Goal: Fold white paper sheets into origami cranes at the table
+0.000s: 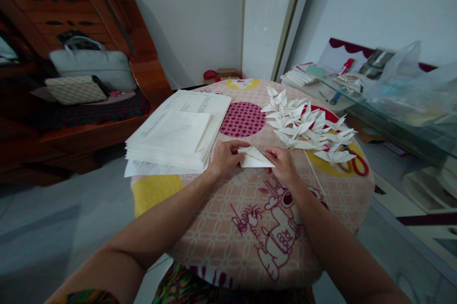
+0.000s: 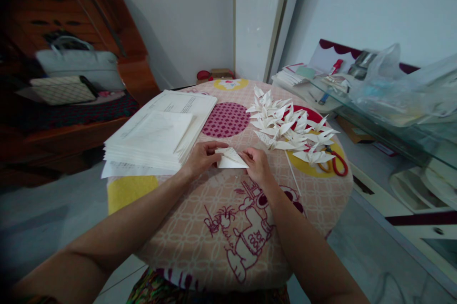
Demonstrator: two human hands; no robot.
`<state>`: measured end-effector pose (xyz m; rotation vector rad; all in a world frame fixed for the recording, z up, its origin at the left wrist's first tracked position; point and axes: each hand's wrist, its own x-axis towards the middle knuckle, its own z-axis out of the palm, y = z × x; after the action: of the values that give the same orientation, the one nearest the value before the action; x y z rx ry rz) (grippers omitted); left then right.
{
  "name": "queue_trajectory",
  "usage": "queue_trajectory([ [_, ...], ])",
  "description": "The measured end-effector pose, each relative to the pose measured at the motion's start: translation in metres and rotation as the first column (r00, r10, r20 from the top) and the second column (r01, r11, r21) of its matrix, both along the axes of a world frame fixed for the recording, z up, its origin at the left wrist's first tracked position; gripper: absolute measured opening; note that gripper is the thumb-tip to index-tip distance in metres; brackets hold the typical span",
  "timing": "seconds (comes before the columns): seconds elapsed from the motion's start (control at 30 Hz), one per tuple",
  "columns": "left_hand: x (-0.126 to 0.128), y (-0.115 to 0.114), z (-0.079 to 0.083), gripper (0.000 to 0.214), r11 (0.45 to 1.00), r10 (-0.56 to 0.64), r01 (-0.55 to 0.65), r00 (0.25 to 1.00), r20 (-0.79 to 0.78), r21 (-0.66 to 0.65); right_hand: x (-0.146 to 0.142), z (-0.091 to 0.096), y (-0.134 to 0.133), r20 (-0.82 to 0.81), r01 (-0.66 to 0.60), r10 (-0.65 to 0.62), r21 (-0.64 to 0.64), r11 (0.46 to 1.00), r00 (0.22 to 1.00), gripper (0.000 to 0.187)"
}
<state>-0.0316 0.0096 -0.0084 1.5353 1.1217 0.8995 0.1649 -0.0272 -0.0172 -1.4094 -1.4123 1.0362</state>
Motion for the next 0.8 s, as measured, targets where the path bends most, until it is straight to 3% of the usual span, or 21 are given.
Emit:
queue_trajectory([
  [0.13, -0.0024, -0.0010, 0.0017, 0.045, 0.974, 0.086, -0.042, 0.978, -0.191, 0.223, 0.0011, -0.0019, 0.0005, -0.049, 0.070, -0.067, 0.080, 0.994, 0.997, 0.037],
  [0.27, -0.0032, -0.0017, 0.0043, 0.042, 0.934, 0.153, -0.047, 0.948, -0.279, 0.353, 0.0025, -0.0031, 0.0021, -0.069, 0.093, -0.083, 0.155, 0.984, 0.994, 0.034],
  [0.53, -0.0039, -0.0025, 0.0041, 0.040, 0.891, 0.202, -0.008, 0.902, -0.382, 0.453, 0.0004, -0.0009, 0.0015, -0.085, 0.072, -0.059, 0.154, 0.985, 0.995, 0.031],
  [0.8, -0.0015, -0.0036, -0.0033, 0.040, 0.870, 0.189, 0.026, 0.905, -0.382, 0.492, -0.0005, -0.0031, 0.0013, -0.015, 0.000, 0.003, 0.201, 0.980, 1.000, 0.022],
])
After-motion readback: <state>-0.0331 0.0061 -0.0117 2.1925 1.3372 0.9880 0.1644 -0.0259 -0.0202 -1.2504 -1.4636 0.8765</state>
